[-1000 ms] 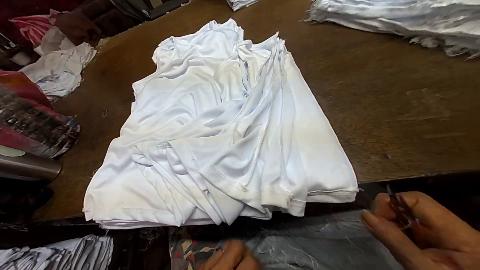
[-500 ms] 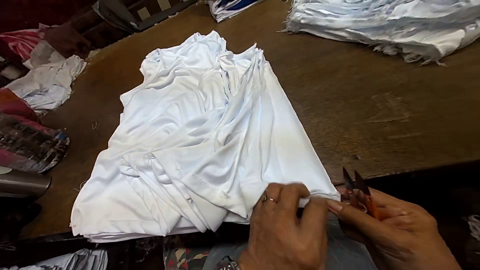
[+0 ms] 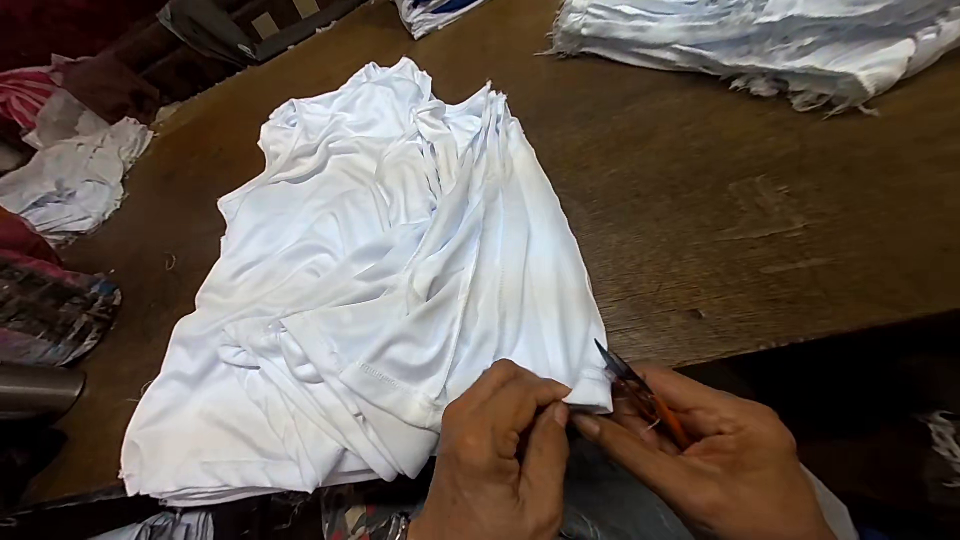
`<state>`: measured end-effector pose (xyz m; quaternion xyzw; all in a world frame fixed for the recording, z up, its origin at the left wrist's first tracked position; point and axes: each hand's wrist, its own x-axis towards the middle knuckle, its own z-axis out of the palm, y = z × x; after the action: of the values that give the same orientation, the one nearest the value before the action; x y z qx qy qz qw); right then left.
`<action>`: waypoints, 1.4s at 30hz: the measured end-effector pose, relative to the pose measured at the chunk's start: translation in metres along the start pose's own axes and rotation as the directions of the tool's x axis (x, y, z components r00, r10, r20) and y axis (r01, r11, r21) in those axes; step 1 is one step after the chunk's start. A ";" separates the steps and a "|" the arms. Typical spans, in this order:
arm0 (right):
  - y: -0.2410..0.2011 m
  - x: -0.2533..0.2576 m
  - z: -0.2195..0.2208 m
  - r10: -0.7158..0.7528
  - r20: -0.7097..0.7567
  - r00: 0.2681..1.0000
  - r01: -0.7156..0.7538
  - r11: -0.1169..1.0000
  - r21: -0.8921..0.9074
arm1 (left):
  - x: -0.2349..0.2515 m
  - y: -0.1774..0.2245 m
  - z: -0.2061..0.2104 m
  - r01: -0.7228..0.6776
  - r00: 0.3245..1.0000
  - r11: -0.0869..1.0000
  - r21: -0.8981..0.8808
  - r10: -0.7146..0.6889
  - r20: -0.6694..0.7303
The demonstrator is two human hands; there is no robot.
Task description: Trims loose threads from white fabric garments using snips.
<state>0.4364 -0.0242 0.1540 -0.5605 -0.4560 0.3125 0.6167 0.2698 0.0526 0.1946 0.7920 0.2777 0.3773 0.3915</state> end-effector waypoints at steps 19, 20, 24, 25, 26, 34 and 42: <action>-0.008 -0.004 -0.007 -0.129 0.086 0.988 0.131 0.991 -0.020 | -0.010 0.015 -0.002 0.192 0.924 0.844 -0.500 -0.327 -0.197; -0.007 -0.002 -0.006 -0.167 0.078 0.983 0.170 0.985 -0.032 | -0.011 0.016 -0.002 0.187 0.932 0.850 -0.492 -0.312 -0.184; -0.006 0.005 0.002 -0.361 0.106 0.926 0.375 0.908 -0.185 | -0.016 0.016 -0.002 0.124 0.961 0.892 -0.434 -0.217 -0.173; -0.007 0.006 0.001 -0.393 0.130 0.910 0.413 0.880 -0.233 | -0.017 0.015 -0.003 0.105 0.966 0.904 -0.415 -0.192 -0.173; -0.009 0.006 0.000 -0.417 0.159 0.895 0.446 0.850 -0.279 | -0.018 0.013 -0.004 0.098 0.969 0.908 -0.408 -0.181 -0.171; -0.016 -0.005 0.005 -0.516 0.339 0.787 0.613 0.594 -0.521 | -0.019 0.012 0.003 0.186 0.902 0.789 -0.585 -0.373 -0.216; -0.007 -0.003 0.006 -0.617 0.354 0.703 0.698 0.501 -0.512 | -0.015 0.016 -0.001 0.243 0.897 0.847 -0.472 -0.381 -0.223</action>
<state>0.4293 -0.0257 0.1599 -0.4910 -0.7468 -0.0772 0.4420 0.2627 0.0331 0.2023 0.5598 0.3709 0.4785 0.5657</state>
